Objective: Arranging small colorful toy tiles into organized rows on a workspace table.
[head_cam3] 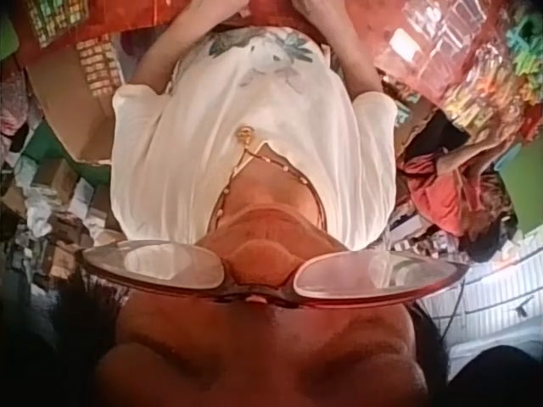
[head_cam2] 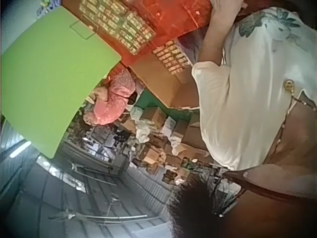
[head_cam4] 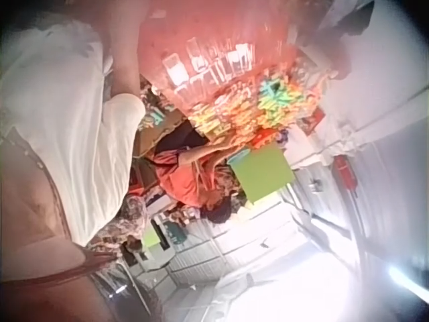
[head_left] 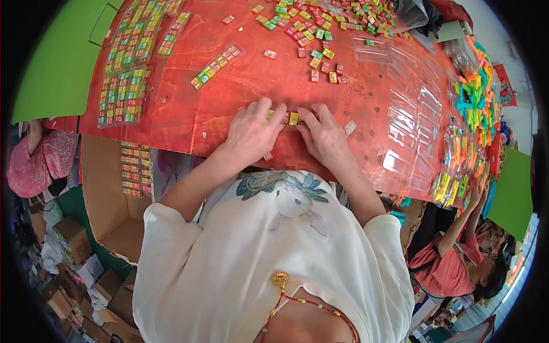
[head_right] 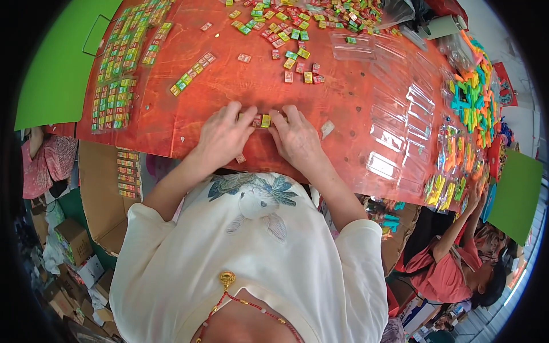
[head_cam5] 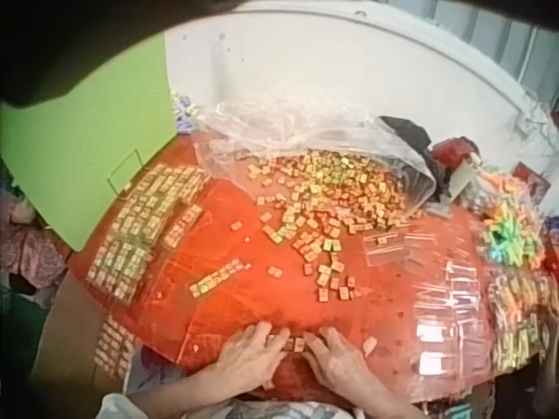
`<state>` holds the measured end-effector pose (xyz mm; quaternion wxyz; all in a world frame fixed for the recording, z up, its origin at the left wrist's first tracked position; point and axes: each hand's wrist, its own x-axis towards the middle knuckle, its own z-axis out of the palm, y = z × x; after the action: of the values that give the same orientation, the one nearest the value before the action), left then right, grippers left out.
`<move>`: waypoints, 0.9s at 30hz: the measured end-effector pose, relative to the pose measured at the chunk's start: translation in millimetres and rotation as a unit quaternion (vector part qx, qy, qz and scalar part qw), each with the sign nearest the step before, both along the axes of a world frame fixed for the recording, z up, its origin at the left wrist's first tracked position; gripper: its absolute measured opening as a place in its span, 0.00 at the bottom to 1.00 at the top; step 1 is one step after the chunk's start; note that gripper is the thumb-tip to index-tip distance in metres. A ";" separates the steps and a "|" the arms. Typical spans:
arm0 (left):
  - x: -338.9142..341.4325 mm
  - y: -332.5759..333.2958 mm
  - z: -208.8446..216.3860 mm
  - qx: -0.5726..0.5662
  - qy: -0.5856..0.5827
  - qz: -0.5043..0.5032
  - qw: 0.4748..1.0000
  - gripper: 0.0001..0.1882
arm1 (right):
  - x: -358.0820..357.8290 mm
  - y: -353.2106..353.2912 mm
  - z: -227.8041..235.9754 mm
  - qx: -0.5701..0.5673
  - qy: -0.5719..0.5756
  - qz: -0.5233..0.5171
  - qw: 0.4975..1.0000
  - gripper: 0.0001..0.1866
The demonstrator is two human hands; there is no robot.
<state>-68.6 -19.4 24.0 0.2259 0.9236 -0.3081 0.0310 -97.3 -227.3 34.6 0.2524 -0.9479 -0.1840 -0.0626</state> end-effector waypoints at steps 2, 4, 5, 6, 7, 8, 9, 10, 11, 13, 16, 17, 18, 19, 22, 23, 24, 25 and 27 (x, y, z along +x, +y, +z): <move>10.0 10.6 15.7 -0.100 0.117 0.040 0.987 0.21 | 6.2 0.5 0.0 -0.002 -0.014 -0.009 1.000 0.18; 18.8 27.5 12.4 -0.175 0.083 0.072 0.978 0.20 | 9.0 -1.9 1.7 0.023 -0.002 -0.034 0.999 0.17; 20.2 35.7 13.3 -0.183 0.073 0.092 0.976 0.19 | 10.6 -1.9 1.3 0.024 -0.003 -0.034 0.999 0.17; 18.9 42.2 11.8 -0.183 0.074 0.092 0.976 0.19 | 10.3 -2.4 -0.1 0.028 -0.021 -0.034 0.999 0.17; 16.9 48.0 9.0 -0.189 0.065 0.097 0.975 0.18 | 9.8 -2.4 -1.1 0.031 -0.039 -0.035 0.998 0.18; 14.3 51.4 5.9 -0.196 0.057 0.103 0.974 0.17 | 9.2 -0.6 -0.4 0.031 -0.037 -0.035 0.998 0.18; 9.5 52.9 2.2 -0.183 0.024 0.090 0.979 0.16 | 7.9 3.2 2.3 0.029 -0.043 0.004 0.999 0.18; 4.3 52.9 -0.5 -0.180 0.017 0.073 0.981 0.15 | 5.9 8.1 6.2 0.026 -0.048 0.043 0.998 0.19; -1.0 52.0 -2.7 -0.176 0.009 0.056 0.983 0.15 | 1.0 15.5 13.3 0.016 -0.027 0.072 0.997 0.19; -3.1 46.0 -3.1 -0.175 0.031 0.059 0.982 0.16 | -6.9 29.3 14.1 0.011 0.002 0.148 0.989 0.19; 6.2 32.1 -3.8 -0.117 -0.037 0.035 0.992 0.18 | -16.1 39.2 7.9 -0.036 0.016 0.202 0.979 0.19; 10.3 27.7 -5.2 -0.117 -0.037 0.035 0.992 0.18 | -17.1 40.0 5.6 -0.052 0.017 0.229 0.972 0.18; 14.0 23.0 -7.2 -0.092 -0.047 0.043 0.994 0.19 | -16.0 39.4 3.4 -0.061 0.014 0.225 0.972 0.18; 15.7 20.4 -9.1 -0.067 -0.056 0.051 0.995 0.20 | -15.7 38.2 0.7 -0.062 0.013 0.225 0.972 0.18; 16.5 20.6 -19.0 -0.041 -0.077 0.037 0.996 0.22 | -11.8 34.3 -3.5 -0.020 0.018 0.161 0.987 0.18; 17.0 21.5 -20.5 -0.041 -0.077 0.036 0.995 0.22 | -8.0 32.9 -2.2 0.010 -0.002 0.122 0.992 0.18; 15.5 21.9 -20.6 -0.044 -0.084 0.036 0.995 0.22 | -5.5 32.2 -0.8 0.040 -0.020 0.082 0.996 0.18; 14.3 22.2 -20.9 -0.047 -0.090 0.037 0.994 0.22 | -0.9 32.9 3.2 0.031 -0.029 0.059 0.997 0.18; 14.6 22.0 -21.4 -0.052 -0.089 0.038 0.994 0.22 | 12.4 36.3 -2.9 0.038 -0.051 0.051 0.997 0.18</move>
<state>-54.0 2.6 2.7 0.2437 0.9152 -0.2896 0.1381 -84.9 -191.0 31.7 0.2812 -0.9227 -0.2420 -0.1049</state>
